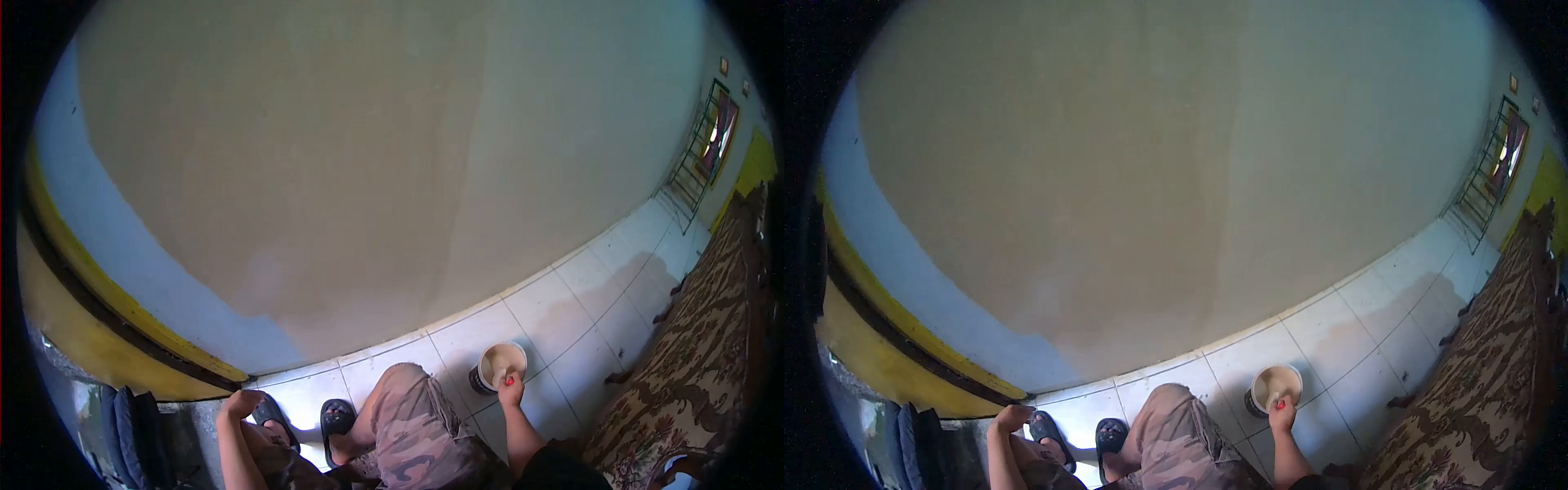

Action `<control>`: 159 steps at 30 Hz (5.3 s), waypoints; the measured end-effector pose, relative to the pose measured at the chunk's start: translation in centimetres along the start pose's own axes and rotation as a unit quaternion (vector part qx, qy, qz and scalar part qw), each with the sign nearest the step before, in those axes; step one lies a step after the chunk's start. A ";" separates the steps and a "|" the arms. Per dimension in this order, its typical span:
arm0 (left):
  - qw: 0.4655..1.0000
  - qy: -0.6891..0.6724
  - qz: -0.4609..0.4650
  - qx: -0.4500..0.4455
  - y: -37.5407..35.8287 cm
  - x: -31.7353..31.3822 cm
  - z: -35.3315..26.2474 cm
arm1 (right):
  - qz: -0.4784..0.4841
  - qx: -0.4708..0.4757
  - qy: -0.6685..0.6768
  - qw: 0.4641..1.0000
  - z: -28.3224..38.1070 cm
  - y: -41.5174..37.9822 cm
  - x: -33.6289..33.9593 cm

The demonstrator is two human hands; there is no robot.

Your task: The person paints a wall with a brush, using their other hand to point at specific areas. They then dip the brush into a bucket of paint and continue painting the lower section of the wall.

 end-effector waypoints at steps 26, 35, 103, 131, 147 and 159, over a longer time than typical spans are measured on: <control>0.970 -0.238 0.005 0.052 -3.3 1.7 -2.3 | 0.001 -0.039 -0.033 0.999 -0.6 -0.6 -0.2; 0.971 -0.232 0.010 0.056 -2.9 1.6 -3.2 | -0.043 -0.040 0.038 0.998 1.0 -1.4 1.3; 0.989 -0.144 -0.041 0.003 -3.2 2.9 -6.7 | -0.096 -0.066 0.180 0.977 -8.1 -0.5 -0.7; 0.975 -0.222 0.004 -0.013 -0.4 1.1 -5.6 | -0.038 -0.181 0.216 0.959 -16.6 -0.3 -3.7; 0.983 -0.180 -0.033 -0.019 -3.6 3.8 -7.1 | 0.033 -0.295 0.586 0.754 12.3 -2.7 -0.9; 0.976 -0.129 -0.173 0.023 1.5 4.8 2.3 | 0.248 0.488 0.209 0.810 44.9 -20.0 -8.0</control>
Point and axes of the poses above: each hand's wrist, its own y-axis towards the middle knuckle, its own x-axis out of the back of the hand, z = x × y, the point moved 8 cm from there along y, towards the middle knuckle, and after that the axes turned 1 degree about x, right-handed, at the moved point
